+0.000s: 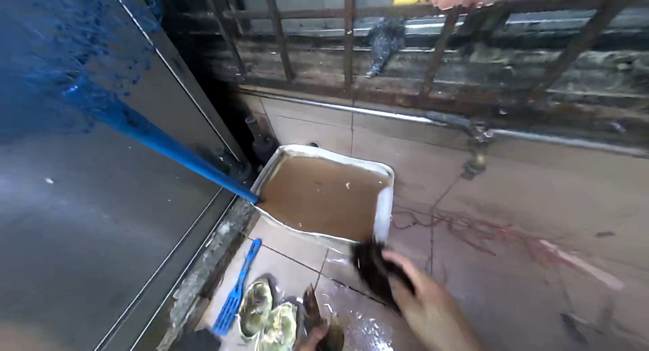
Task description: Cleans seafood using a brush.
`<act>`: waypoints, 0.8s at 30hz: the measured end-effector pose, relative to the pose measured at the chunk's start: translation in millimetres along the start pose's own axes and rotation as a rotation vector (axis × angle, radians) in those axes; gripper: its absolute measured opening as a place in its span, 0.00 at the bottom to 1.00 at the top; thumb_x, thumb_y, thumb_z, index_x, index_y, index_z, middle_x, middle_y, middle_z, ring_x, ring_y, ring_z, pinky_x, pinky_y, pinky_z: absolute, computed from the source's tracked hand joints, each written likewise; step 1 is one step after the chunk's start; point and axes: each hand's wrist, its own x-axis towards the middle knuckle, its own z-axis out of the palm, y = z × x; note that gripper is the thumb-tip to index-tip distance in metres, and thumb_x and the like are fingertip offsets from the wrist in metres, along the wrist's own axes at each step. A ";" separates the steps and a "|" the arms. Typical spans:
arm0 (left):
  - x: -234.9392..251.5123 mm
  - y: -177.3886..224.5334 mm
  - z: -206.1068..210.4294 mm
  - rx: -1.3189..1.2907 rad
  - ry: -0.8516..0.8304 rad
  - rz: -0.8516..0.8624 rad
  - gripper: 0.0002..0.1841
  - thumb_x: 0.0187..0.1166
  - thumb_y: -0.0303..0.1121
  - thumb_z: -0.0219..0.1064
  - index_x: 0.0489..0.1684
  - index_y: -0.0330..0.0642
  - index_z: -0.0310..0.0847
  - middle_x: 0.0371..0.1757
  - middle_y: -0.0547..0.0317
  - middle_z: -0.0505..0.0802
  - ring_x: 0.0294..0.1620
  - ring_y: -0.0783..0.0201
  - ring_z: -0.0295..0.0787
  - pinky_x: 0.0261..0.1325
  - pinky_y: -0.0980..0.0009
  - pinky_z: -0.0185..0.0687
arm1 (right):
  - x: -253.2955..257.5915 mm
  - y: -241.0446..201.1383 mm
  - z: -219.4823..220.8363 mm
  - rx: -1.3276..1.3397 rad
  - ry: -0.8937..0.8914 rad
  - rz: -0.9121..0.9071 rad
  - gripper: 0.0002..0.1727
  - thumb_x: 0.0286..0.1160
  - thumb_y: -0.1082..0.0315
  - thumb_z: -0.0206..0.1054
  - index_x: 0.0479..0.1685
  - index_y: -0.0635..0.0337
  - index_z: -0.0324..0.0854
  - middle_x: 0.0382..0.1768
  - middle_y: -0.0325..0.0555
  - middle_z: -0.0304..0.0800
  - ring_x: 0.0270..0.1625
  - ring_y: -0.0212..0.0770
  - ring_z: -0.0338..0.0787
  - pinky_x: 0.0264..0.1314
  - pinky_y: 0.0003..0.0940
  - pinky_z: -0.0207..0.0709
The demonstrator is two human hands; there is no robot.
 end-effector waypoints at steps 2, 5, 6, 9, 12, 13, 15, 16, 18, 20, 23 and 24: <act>3.2 41.4 10.7 -0.076 -0.070 0.096 0.19 0.87 0.31 0.57 0.74 0.40 0.66 0.50 0.50 0.90 0.45 0.59 0.91 0.47 0.58 0.91 | 88.4 -22.9 0.9 -0.258 0.064 -0.047 0.25 0.81 0.66 0.62 0.78 0.42 0.79 0.63 0.54 0.91 0.63 0.56 0.91 0.64 0.59 0.83; 2.2 96.3 28.0 -0.268 -0.104 0.223 0.21 0.93 0.50 0.48 0.70 0.44 0.69 0.49 0.50 0.90 0.49 0.54 0.91 0.55 0.49 0.90 | 179.3 -22.2 38.5 -0.599 -0.242 0.004 0.30 0.73 0.66 0.70 0.80 0.44 0.76 0.68 0.66 0.82 0.68 0.69 0.84 0.68 0.69 0.76; 2.4 112.0 33.7 -0.328 -0.107 0.267 0.25 0.92 0.56 0.46 0.64 0.44 0.73 0.45 0.52 0.91 0.47 0.54 0.92 0.56 0.47 0.90 | 192.0 -22.3 45.1 -0.604 -0.404 0.031 0.30 0.73 0.66 0.69 0.79 0.46 0.76 0.70 0.66 0.82 0.71 0.70 0.82 0.70 0.72 0.73; 1.0 152.7 43.3 -0.433 -0.105 0.322 0.35 0.86 0.69 0.39 0.62 0.47 0.73 0.44 0.53 0.91 0.48 0.52 0.92 0.56 0.41 0.87 | 184.9 -13.1 41.8 -0.270 -0.458 0.017 0.27 0.77 0.68 0.64 0.79 0.45 0.79 0.73 0.54 0.84 0.77 0.56 0.82 0.79 0.64 0.72; -2.4 171.4 47.1 -0.403 -0.121 0.340 0.30 0.91 0.62 0.39 0.58 0.46 0.76 0.41 0.55 0.92 0.41 0.57 0.92 0.49 0.52 0.91 | 140.4 -23.1 17.2 0.164 -0.250 -0.107 0.25 0.80 0.68 0.62 0.77 0.48 0.80 0.73 0.45 0.85 0.75 0.42 0.83 0.79 0.49 0.76; -4.2 170.8 50.8 -0.356 -0.125 0.349 0.28 0.93 0.58 0.40 0.56 0.45 0.78 0.37 0.55 0.93 0.35 0.61 0.93 0.41 0.60 0.92 | 120.0 -34.3 12.6 0.299 -0.212 -0.199 0.23 0.77 0.70 0.62 0.73 0.51 0.83 0.70 0.42 0.88 0.72 0.36 0.85 0.77 0.41 0.79; -9.3 161.1 64.4 -0.251 -0.110 0.364 0.26 0.94 0.55 0.42 0.57 0.43 0.78 0.37 0.55 0.92 0.32 0.64 0.91 0.36 0.66 0.91 | 87.4 -56.6 14.9 0.487 -0.237 -0.394 0.20 0.77 0.73 0.63 0.68 0.58 0.85 0.68 0.42 0.90 0.71 0.33 0.87 0.77 0.37 0.81; -14.8 154.4 73.4 -0.222 -0.088 0.369 0.27 0.93 0.55 0.44 0.60 0.42 0.80 0.39 0.53 0.94 0.36 0.62 0.93 0.40 0.63 0.92 | 79.6 -61.2 20.7 0.463 -0.251 -0.436 0.20 0.79 0.72 0.63 0.69 0.56 0.86 0.68 0.41 0.90 0.71 0.33 0.87 0.77 0.38 0.81; -22.2 140.1 85.6 -0.161 -0.020 0.381 0.26 0.94 0.53 0.46 0.65 0.39 0.79 0.40 0.51 0.93 0.36 0.61 0.92 0.40 0.61 0.91 | 75.2 -56.2 29.4 0.201 -0.111 -0.401 0.22 0.81 0.68 0.60 0.72 0.47 0.86 0.65 0.41 0.92 0.66 0.38 0.91 0.71 0.45 0.85; -25.4 128.6 91.1 -0.141 0.075 0.361 0.25 0.94 0.52 0.48 0.57 0.37 0.78 0.28 0.55 0.86 0.22 0.64 0.85 0.25 0.69 0.86 | 67.4 -45.9 25.7 0.078 0.137 -0.360 0.23 0.78 0.67 0.60 0.70 0.46 0.86 0.59 0.44 0.94 0.59 0.42 0.94 0.61 0.48 0.88; -35.8 114.2 95.8 -0.131 0.045 0.324 0.27 0.93 0.54 0.47 0.57 0.37 0.81 0.31 0.53 0.90 0.27 0.62 0.88 0.32 0.64 0.89 | 22.2 -42.5 10.7 0.187 0.078 -0.440 0.21 0.80 0.70 0.61 0.70 0.50 0.87 0.63 0.41 0.93 0.64 0.37 0.92 0.67 0.42 0.88; -40.5 107.7 96.4 -0.124 0.005 0.306 0.29 0.93 0.55 0.46 0.60 0.37 0.81 0.38 0.50 0.93 0.36 0.59 0.92 0.40 0.58 0.92 | 12.7 -35.0 13.1 0.169 0.030 -0.424 0.21 0.81 0.70 0.61 0.70 0.49 0.87 0.61 0.43 0.94 0.61 0.39 0.93 0.64 0.45 0.88</act>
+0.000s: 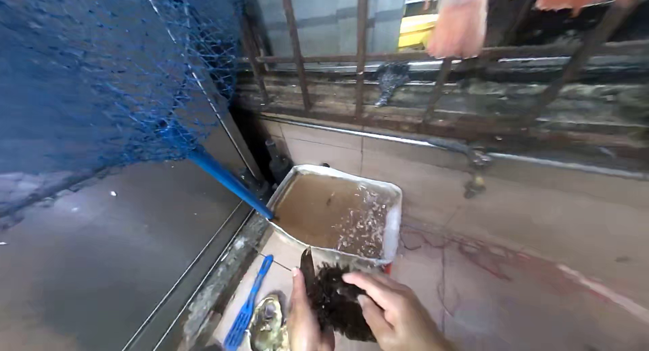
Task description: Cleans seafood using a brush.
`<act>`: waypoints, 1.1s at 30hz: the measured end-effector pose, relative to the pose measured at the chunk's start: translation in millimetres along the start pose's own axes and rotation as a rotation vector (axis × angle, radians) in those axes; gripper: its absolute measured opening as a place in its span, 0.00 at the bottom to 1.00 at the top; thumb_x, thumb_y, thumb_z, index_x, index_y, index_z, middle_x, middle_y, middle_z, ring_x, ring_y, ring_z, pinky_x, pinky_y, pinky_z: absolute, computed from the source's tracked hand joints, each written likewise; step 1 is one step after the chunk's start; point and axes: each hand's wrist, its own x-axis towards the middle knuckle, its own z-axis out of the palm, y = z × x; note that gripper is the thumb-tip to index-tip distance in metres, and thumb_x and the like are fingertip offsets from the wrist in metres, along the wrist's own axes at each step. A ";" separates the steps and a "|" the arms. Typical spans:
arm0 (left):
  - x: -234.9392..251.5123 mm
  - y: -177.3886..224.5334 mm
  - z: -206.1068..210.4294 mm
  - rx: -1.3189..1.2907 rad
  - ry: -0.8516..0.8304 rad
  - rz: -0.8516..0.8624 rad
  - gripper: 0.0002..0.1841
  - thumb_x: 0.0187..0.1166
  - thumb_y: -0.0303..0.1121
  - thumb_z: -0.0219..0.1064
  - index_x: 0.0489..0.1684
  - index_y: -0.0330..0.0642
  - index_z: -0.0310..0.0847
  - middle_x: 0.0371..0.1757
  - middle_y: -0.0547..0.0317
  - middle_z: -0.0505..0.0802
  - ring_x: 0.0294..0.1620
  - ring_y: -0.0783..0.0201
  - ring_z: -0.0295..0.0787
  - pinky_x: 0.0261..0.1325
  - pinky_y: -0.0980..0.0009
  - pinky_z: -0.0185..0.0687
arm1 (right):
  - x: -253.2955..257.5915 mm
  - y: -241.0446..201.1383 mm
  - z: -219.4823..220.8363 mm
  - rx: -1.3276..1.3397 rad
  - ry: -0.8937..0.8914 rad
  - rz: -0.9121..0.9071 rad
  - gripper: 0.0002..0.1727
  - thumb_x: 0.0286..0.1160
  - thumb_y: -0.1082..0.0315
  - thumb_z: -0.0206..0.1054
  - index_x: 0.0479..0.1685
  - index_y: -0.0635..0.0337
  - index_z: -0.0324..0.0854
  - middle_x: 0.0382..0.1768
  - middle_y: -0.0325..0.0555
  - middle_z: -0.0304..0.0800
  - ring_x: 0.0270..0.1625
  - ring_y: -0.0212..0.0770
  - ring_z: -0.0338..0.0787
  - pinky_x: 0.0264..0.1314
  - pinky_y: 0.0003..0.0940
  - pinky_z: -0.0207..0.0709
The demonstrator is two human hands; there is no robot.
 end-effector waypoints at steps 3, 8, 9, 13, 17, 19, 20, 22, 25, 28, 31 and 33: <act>-13.6 -14.9 1.7 0.005 0.080 -0.048 0.27 0.94 0.54 0.46 0.49 0.35 0.78 0.24 0.55 0.86 0.18 0.65 0.83 0.22 0.70 0.84 | -11.5 24.9 -10.8 -0.068 0.081 0.227 0.23 0.80 0.69 0.60 0.74 0.48 0.84 0.64 0.43 0.92 0.62 0.43 0.93 0.65 0.50 0.86; -21.7 -17.3 -2.1 -0.040 0.063 -0.048 0.29 0.93 0.57 0.44 0.53 0.38 0.79 0.29 0.55 0.88 0.24 0.63 0.85 0.30 0.64 0.87 | -54.0 -0.9 -11.4 0.057 0.076 0.155 0.21 0.78 0.74 0.63 0.70 0.57 0.85 0.64 0.47 0.93 0.64 0.41 0.93 0.69 0.45 0.87; -21.9 -17.7 -1.7 -0.031 0.077 -0.032 0.28 0.94 0.56 0.43 0.51 0.38 0.77 0.26 0.56 0.86 0.20 0.65 0.83 0.25 0.68 0.85 | -55.8 10.3 -9.2 -0.063 0.086 0.215 0.22 0.78 0.72 0.63 0.71 0.53 0.85 0.63 0.47 0.93 0.61 0.44 0.94 0.65 0.49 0.88; -3.9 -9.4 -18.6 -0.127 -0.080 0.058 0.26 0.97 0.50 0.38 0.55 0.37 0.75 0.24 0.58 0.86 0.16 0.67 0.83 0.23 0.71 0.86 | 2.2 35.0 -27.0 -0.317 0.117 0.398 0.24 0.80 0.66 0.60 0.76 0.46 0.82 0.61 0.51 0.93 0.58 0.55 0.94 0.59 0.61 0.85; 37.0 -5.6 -47.3 -0.491 -0.552 -0.036 0.36 0.85 0.67 0.45 0.40 0.46 0.90 0.22 0.62 0.88 0.28 0.61 0.90 0.48 0.57 0.90 | 96.4 30.0 -0.1 -0.587 -0.180 0.464 0.26 0.81 0.63 0.59 0.80 0.44 0.77 0.62 0.58 0.89 0.61 0.61 0.91 0.60 0.61 0.83; 60.1 -5.3 -56.6 -0.506 -0.720 0.017 0.40 0.78 0.76 0.45 0.20 0.50 0.88 0.23 0.65 0.89 0.36 0.61 0.92 0.64 0.53 0.85 | 130.0 53.7 21.6 -0.646 -0.415 0.609 0.27 0.77 0.61 0.65 0.78 0.52 0.76 0.67 0.65 0.84 0.68 0.67 0.86 0.65 0.67 0.79; 72.1 -3.5 -61.2 -0.464 -0.773 0.091 0.39 0.77 0.76 0.47 0.19 0.52 0.88 0.27 0.65 0.90 0.44 0.59 0.92 0.73 0.51 0.80 | 139.7 62.7 27.0 -0.601 -0.497 0.669 0.25 0.76 0.60 0.65 0.73 0.55 0.80 0.67 0.65 0.85 0.70 0.66 0.85 0.67 0.69 0.77; 89.7 5.5 -67.2 -0.285 -0.795 0.258 0.38 0.75 0.76 0.49 0.18 0.55 0.90 0.41 0.65 0.93 0.61 0.58 0.87 0.81 0.52 0.71 | 144.9 60.5 22.4 -0.426 -0.503 0.734 0.22 0.78 0.58 0.63 0.68 0.52 0.84 0.64 0.59 0.88 0.70 0.62 0.85 0.68 0.68 0.76; 102.9 13.3 -61.6 0.016 -0.666 0.408 0.36 0.72 0.80 0.49 0.19 0.63 0.91 0.59 0.71 0.93 0.78 0.62 0.78 0.83 0.58 0.68 | 125.2 20.4 -1.0 -0.093 -0.212 0.714 0.19 0.80 0.58 0.66 0.67 0.45 0.86 0.57 0.50 0.92 0.61 0.50 0.90 0.65 0.58 0.81; 98.0 0.2 -35.6 0.100 -0.558 0.483 0.36 0.74 0.77 0.51 0.44 0.56 0.91 0.66 0.66 0.91 0.73 0.63 0.80 0.77 0.61 0.73 | 88.4 -30.2 6.7 0.073 -0.091 0.604 0.22 0.76 0.61 0.66 0.70 0.45 0.85 0.58 0.45 0.93 0.62 0.45 0.92 0.66 0.54 0.84; 80.5 -16.2 -1.5 0.141 -0.428 0.549 0.36 0.87 0.68 0.39 0.47 0.50 0.87 0.46 0.70 0.94 0.48 0.72 0.90 0.57 0.72 0.86 | 46.6 -51.0 16.9 -0.122 -0.273 0.585 0.26 0.76 0.63 0.64 0.77 0.51 0.80 0.59 0.58 0.92 0.58 0.59 0.92 0.59 0.63 0.83; 66.9 -28.5 1.8 0.136 -0.385 0.463 0.33 0.91 0.61 0.33 0.47 0.50 0.84 0.47 0.70 0.94 0.53 0.71 0.89 0.65 0.68 0.82 | 27.4 -40.5 -14.1 -0.197 -0.343 0.619 0.25 0.76 0.62 0.65 0.75 0.48 0.82 0.60 0.56 0.92 0.62 0.60 0.91 0.62 0.64 0.82</act>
